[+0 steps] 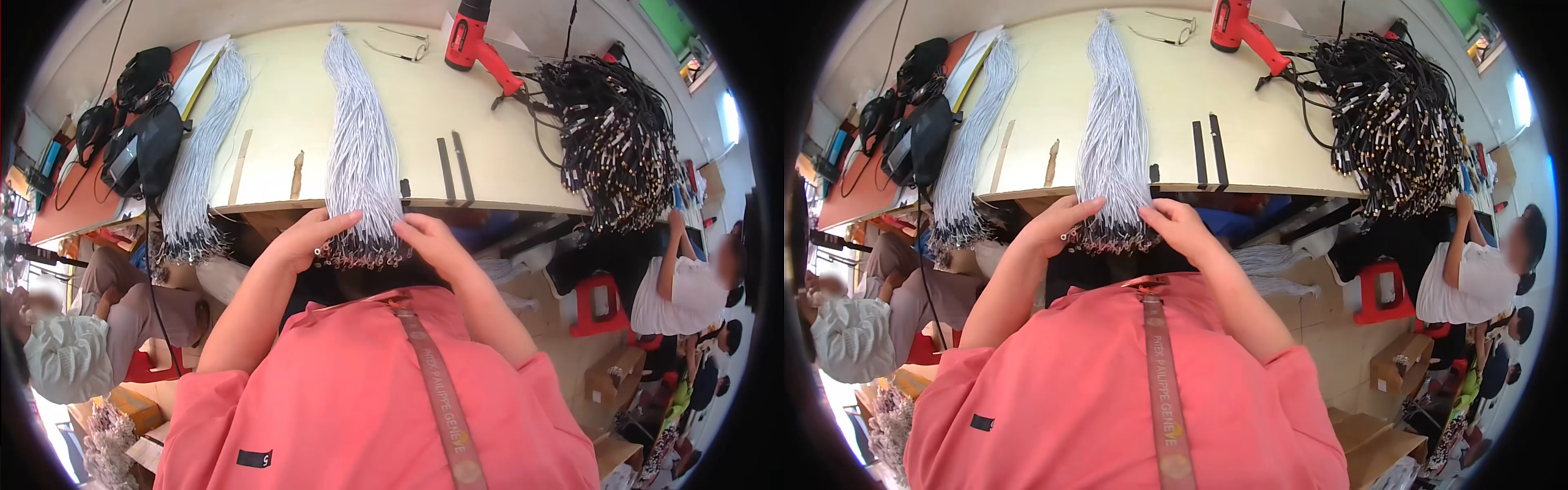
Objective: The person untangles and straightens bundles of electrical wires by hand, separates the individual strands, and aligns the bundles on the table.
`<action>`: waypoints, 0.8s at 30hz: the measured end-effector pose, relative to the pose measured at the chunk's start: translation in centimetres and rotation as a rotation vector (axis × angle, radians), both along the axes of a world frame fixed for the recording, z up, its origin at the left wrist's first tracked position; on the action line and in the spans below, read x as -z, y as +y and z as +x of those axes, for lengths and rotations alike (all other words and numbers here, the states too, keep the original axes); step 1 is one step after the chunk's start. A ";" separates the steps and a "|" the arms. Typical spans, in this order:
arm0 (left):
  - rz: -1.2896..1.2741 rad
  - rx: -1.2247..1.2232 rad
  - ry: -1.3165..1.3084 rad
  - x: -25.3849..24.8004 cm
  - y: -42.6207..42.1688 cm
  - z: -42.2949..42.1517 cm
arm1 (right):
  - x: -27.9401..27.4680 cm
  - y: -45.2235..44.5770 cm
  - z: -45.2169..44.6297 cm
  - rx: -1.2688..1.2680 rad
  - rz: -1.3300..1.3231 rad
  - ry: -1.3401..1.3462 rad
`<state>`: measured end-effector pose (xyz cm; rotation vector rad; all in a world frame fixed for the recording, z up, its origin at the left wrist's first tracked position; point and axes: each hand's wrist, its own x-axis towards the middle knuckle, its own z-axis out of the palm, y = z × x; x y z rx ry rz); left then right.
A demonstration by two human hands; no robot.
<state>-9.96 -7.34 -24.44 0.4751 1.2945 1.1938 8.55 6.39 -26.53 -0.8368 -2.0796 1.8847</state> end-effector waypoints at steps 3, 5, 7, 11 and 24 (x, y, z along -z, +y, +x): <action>0.020 -0.014 -0.073 -0.3 0.7 0.9 | -2.2 -0.7 -0.6 -0.090 0.167 -0.085; 0.079 -0.018 -0.131 -0.3 0.8 1.5 | -2.4 -0.6 -0.6 -0.114 0.224 -0.103; 0.105 -0.063 -0.131 0.0 0.9 1.5 | -1.8 -0.1 -0.4 -0.083 0.183 -0.039; 0.059 -0.083 -0.152 -0.1 0.2 0.4 | -0.5 1.3 0.7 -0.010 -0.065 0.009; 0.009 -0.204 -0.174 -0.9 0.0 0.8 | -0.1 2.4 1.7 0.023 -0.528 0.150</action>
